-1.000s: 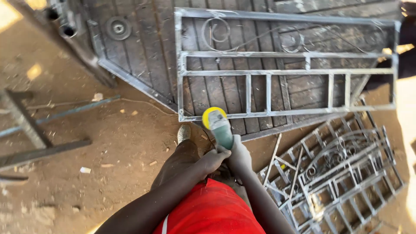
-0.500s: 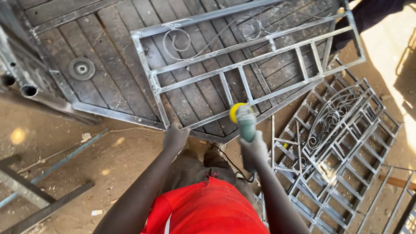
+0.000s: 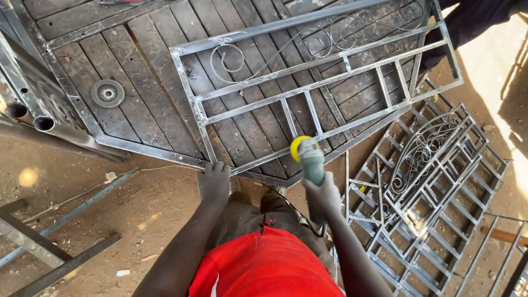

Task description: Using an angle grinder to smooth out weld joints on a decorative metal gate frame

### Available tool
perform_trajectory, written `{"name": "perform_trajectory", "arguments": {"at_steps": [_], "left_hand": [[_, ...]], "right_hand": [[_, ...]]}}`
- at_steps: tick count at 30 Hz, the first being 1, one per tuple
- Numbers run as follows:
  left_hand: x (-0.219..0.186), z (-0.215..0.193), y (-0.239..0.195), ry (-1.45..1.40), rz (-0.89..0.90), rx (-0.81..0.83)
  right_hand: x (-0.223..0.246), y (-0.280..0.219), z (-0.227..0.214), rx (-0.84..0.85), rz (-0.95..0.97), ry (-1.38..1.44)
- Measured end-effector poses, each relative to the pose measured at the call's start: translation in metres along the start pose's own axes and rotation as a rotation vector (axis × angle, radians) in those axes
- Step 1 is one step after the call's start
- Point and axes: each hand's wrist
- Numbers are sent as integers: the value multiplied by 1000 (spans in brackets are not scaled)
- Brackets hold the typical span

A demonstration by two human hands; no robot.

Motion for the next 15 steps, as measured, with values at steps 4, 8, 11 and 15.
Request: {"name": "perform_trajectory", "arguments": {"at_steps": [4,8,11,15], "left_hand": [[-3,-17,-9,-17,-26,140],[23,0,-50,-46,-54,234],[57,15,-72,-17,-95,174],[82,-26,-76,170,-217,110]], "right_hand": [[-12,38,-10,-72,-41,163],[11,52,-18,-65,-84,153],[42,57,-22,-52,-152,134],[78,72,-19,-28,-191,86]]}}
Point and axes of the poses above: each hand's wrist, its own y-axis towards the middle knuckle, its own z-axis out of the palm, x = y × z, and after that the axes turned 11 degrees about -y, right-handed
